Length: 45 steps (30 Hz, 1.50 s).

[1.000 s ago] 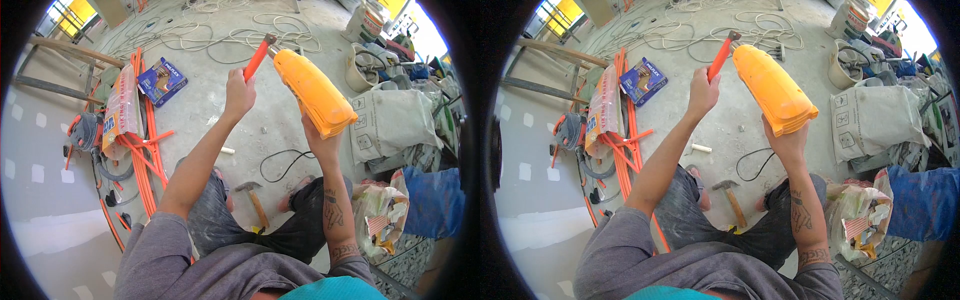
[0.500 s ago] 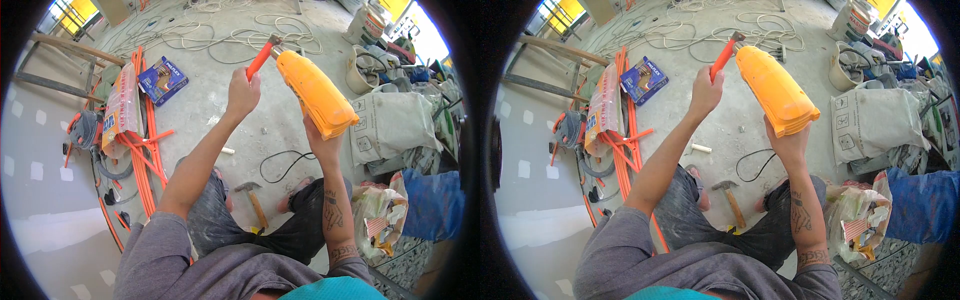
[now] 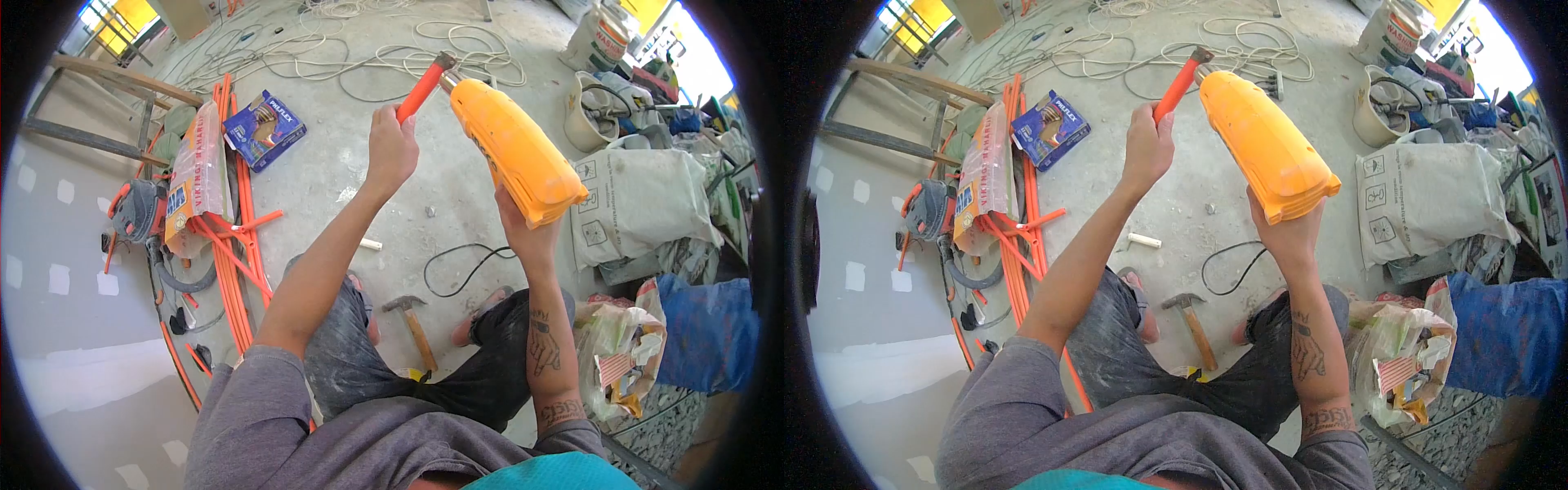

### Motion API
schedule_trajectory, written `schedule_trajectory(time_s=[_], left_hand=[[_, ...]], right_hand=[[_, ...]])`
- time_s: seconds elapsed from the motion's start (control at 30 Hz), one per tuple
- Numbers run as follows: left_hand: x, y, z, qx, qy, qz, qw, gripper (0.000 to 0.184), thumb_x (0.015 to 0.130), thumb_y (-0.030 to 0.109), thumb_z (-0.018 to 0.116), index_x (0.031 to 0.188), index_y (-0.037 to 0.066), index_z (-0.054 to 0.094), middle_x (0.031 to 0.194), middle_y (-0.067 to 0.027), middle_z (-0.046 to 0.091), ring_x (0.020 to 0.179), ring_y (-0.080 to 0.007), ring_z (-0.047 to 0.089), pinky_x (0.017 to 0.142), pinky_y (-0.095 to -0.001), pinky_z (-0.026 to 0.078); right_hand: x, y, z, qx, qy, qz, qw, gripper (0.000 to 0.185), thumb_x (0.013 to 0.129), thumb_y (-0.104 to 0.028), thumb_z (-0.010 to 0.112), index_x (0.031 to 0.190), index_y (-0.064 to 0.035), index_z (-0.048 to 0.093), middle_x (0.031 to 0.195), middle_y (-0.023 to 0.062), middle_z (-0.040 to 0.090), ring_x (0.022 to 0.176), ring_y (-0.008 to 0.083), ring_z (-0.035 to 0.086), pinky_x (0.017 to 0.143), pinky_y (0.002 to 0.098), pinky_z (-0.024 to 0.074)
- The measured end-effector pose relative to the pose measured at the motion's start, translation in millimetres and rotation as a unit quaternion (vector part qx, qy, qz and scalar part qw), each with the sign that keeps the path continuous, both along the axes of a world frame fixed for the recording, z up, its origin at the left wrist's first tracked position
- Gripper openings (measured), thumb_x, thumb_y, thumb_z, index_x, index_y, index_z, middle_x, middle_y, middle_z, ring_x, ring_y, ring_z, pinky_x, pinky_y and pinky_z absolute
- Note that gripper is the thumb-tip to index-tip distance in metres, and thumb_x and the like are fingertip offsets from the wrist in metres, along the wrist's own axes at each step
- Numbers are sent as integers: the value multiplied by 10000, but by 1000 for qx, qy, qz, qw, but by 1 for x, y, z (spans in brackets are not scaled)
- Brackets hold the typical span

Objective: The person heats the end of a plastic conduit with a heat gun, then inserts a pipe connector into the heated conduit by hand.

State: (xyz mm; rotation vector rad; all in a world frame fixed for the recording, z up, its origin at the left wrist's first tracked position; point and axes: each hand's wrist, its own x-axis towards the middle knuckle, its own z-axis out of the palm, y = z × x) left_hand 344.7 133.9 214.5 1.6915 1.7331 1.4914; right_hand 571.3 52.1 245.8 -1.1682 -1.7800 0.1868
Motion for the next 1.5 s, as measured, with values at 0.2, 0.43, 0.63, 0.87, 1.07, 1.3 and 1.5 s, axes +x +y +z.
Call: schedule_trajectory(time_s=[0.2, 0.43, 0.63, 0.87, 1.07, 1.3, 1.5], left_hand=[[-1, 1, -1, 19, 17, 5, 1000, 220, 964, 91, 575, 1130, -50, 545, 1089, -239, 568, 1017, -404, 564, 906, -461, 453], [-4, 2, -1, 21, 23, 11, 999, 222, 956, 84, 584, 1130, -48, 543, 1088, -235, 566, 1014, -404, 561, 905, -463, 453], [-4, 3, -3, 30, 13, 8, 999, 228, 945, 72, 594, 1131, -49, 542, 1094, -235, 567, 1033, -403, 555, 919, -464, 448], [-4, 3, -6, 39, 27, 10, 999, 271, 966, 129, 584, 1161, -58, 554, 1107, -253, 592, 1014, -414, 595, 895, -458, 467], [-5, 4, -6, 47, 21, 8, 999, 259, 962, 120, 587, 1156, -48, 555, 1102, -249, 591, 1017, -410, 587, 896, -460, 464], [-15, 8, -3, 96, 103, 46, 989, 243, 914, 49, 627, 1139, 0, 550, 1097, -192, 554, 1019, -383, 546, 906, -476, 444], [-28, 7, 2, 13, 196, 54, 979, 267, 951, 198, 605, 1142, 12, 584, 1040, -206, 620, 952, -410, 621, 820, -483, 503]], right_hand=[[-2, -2, 10, 6, -37, -3, 999, 343, 779, -128, 786, 1073, -31, 639, 997, 93, 693, 945, 304, 668, 865, 390, 493], [-2, -2, 8, 19, -30, 3, 999, 339, 779, -122, 783, 1076, -40, 641, 1007, 92, 696, 954, 302, 667, 866, 392, 492], [-3, -2, 4, 6, -23, 3, 1000, 336, 777, -120, 783, 1072, -41, 644, 1003, 91, 696, 950, 302, 668, 862, 392, 493], [-6, -2, 5, -16, 22, 20, 999, 326, 777, -103, 781, 1063, -31, 641, 983, 96, 694, 919, 298, 676, 835, 387, 503], [-6, -2, 4, -3, 7, 12, 1000, 350, 774, -105, 785, 1078, -27, 630, 992, 95, 690, 924, 295, 673, 842, 387, 500], [-5, 0, 1, -6, 17, 9, 1000, 359, 779, -104, 778, 1096, -32, 626, 997, 103, 683, 949, 308, 663, 853, 394, 493], [-4, 7, -1, 29, 79, 8, 996, 374, 785, -116, 795, 1119, -36, 645, 1069, 118, 697, 984, 312, 673, 894, 392, 509]])
